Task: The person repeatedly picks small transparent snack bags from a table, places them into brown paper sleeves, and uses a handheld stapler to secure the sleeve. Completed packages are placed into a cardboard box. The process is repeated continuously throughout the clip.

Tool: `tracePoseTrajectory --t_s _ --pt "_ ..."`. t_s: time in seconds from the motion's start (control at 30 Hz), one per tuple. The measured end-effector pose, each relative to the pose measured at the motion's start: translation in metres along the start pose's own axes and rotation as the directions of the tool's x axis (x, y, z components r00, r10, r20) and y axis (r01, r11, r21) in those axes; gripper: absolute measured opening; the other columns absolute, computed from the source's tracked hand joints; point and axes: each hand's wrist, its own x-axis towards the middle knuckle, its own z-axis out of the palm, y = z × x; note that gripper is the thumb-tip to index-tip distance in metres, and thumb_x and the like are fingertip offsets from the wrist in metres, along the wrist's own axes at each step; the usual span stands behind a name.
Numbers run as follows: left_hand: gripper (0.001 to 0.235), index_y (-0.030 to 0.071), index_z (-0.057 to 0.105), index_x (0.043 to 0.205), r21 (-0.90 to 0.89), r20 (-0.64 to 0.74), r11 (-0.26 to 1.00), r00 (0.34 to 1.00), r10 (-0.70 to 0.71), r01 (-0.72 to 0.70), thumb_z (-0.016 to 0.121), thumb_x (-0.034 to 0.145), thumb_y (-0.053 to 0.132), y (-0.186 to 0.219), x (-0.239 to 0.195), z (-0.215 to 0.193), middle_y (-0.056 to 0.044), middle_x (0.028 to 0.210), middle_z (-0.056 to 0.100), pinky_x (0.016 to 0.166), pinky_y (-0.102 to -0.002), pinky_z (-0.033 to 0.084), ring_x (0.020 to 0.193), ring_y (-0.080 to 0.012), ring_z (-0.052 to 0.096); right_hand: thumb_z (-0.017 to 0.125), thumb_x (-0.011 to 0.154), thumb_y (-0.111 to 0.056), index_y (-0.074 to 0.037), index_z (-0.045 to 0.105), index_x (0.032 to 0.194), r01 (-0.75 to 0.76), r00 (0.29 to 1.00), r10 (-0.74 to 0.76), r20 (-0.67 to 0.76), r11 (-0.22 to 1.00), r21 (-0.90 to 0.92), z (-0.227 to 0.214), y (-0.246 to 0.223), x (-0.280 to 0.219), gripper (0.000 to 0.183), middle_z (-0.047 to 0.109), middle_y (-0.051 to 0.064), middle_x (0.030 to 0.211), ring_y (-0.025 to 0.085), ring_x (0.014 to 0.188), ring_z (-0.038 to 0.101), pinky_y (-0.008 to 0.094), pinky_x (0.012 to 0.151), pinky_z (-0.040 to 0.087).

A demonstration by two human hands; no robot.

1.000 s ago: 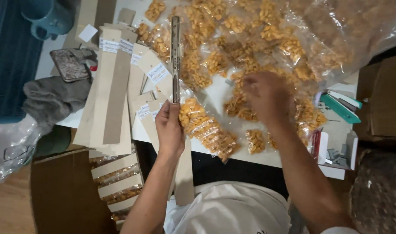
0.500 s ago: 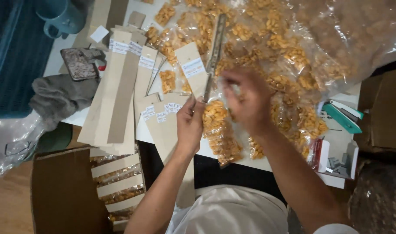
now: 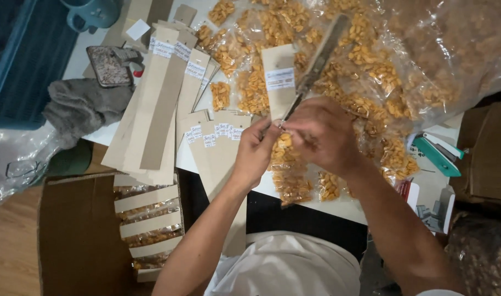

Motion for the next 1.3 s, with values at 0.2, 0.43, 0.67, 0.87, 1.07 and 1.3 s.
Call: tracePoseTrajectory --t_s 0.2,0.43,0.67,0.87,1.07,1.3 --pt "0.018 0.005 0.074 0.105 -0.018 0.043 1.000 0.999 -0.020 0.021 0.056 0.104 0.008 0.001 -0.001 -0.002 0.007 0.074 0.060 0.066 -0.018 0.041 0.068 0.0021 0.044 0.070 0.099 -0.020 0.005 0.065 0.126 -0.130 0.983 0.142 0.117 0.986 -0.105 -0.032 0.001 0.031 0.036 0.062 0.026 0.114 0.053 0.109 0.059 0.061 0.096 0.047" --pt "0.022 0.012 0.070 0.105 0.167 0.186 0.985 0.980 -0.071 0.039 0.052 0.108 0.024 -0.033 0.002 -0.017 0.006 0.074 0.044 0.066 -0.026 0.027 0.068 -0.0081 0.036 0.069 0.111 -0.017 -0.005 0.049 0.135 -0.752 0.656 0.747 -0.108 0.659 -0.017 -0.059 0.026 0.079 0.034 0.053 0.010 0.124 0.017 0.095 0.060 0.030 0.077 0.055" --pt "0.029 0.013 0.066 0.098 0.255 0.080 0.967 0.995 -0.051 0.029 0.050 0.107 0.036 -0.014 0.010 -0.012 0.008 0.063 0.032 0.059 -0.027 0.030 0.055 -0.0069 0.029 0.051 0.113 -0.030 -0.005 0.060 0.095 -0.626 0.779 0.610 -0.145 0.771 -0.116 -0.015 -0.016 0.022 0.032 0.064 0.005 0.073 0.017 0.058 0.064 0.031 0.053 0.050" --pt "0.028 0.007 0.069 0.112 0.308 0.222 0.947 0.975 0.020 -0.089 0.049 0.107 0.026 -0.024 0.007 -0.002 -0.007 0.104 0.068 0.089 -0.034 0.046 0.100 -0.0205 0.062 0.070 0.088 -0.027 -0.011 0.069 0.097 -0.723 0.195 0.944 0.266 -0.045 0.690 0.006 0.002 0.023 0.019 0.069 0.002 0.082 0.016 0.073 0.067 0.032 0.061 0.052" --pt "0.044 0.009 0.073 0.118 0.369 0.179 0.922 0.982 0.052 -0.116 0.047 0.106 0.042 -0.017 0.010 0.005 -0.002 0.086 0.065 0.074 -0.028 0.039 0.079 -0.0136 0.053 0.069 0.096 -0.046 -0.014 0.070 0.084 -0.494 0.519 0.855 0.008 0.292 0.819 0.018 0.002 0.040 0.034 0.066 -0.004 0.070 0.013 0.056 0.067 0.023 0.045 0.052" --pt "0.048 0.017 0.040 0.065 0.423 0.168 0.905 0.985 -0.023 -0.051 0.051 0.104 0.044 -0.012 0.002 0.010 0.005 0.055 0.032 0.056 -0.027 0.027 0.052 -0.0074 0.030 0.059 0.087 -0.062 -0.015 0.061 0.073 -0.652 0.257 0.961 -0.102 0.250 0.716 0.024 0.006 0.041 0.049 0.064 -0.004 0.060 0.012 0.051 0.068 0.026 0.042 0.055"
